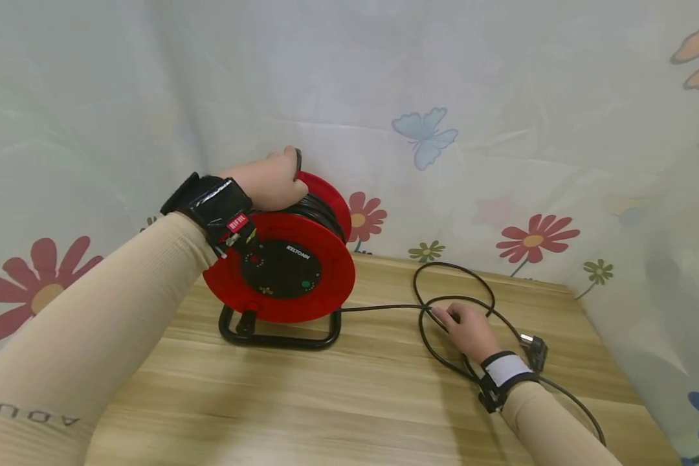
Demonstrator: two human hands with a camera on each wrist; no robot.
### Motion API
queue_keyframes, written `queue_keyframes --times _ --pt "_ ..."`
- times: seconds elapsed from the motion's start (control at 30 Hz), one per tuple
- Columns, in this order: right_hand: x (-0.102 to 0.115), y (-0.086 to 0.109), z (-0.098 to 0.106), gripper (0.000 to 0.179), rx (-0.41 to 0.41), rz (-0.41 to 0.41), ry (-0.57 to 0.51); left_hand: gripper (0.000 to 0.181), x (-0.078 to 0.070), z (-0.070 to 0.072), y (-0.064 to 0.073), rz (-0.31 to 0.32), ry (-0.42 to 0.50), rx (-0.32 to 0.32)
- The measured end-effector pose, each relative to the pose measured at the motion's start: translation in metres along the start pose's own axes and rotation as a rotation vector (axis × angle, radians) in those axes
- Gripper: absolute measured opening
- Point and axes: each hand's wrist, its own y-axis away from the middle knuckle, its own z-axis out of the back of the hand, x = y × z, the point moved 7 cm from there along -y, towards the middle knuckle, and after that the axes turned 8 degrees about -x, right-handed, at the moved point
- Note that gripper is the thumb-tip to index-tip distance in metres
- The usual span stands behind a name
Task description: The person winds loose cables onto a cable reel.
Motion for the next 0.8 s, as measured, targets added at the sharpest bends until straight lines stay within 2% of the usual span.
queue_keyframes --times 0.1,0.3,0.47,0.6,0.8 --pt "0.003 0.004 0.004 0.040 0.000 0.038 -0.017 0.056 0.000 0.000 0.002 -0.005 0.016 0.008" --pt "0.003 0.010 0.012 0.030 -0.008 0.085 -0.040 0.059 -0.005 0.000 0.003 -0.027 0.041 0.034" --pt "0.002 0.010 0.013 0.032 -0.011 0.090 -0.028 0.060 -0.004 0.001 0.003 -0.024 0.028 0.061" --pt "0.000 0.012 0.013 0.033 -0.004 0.077 -0.019 0.054 -0.004 0.002 0.004 -0.028 0.004 0.074" --pt "-0.007 0.013 0.015 0.036 -0.005 0.057 -0.006 0.052 -0.004 0.001 0.006 -0.014 0.033 0.060"
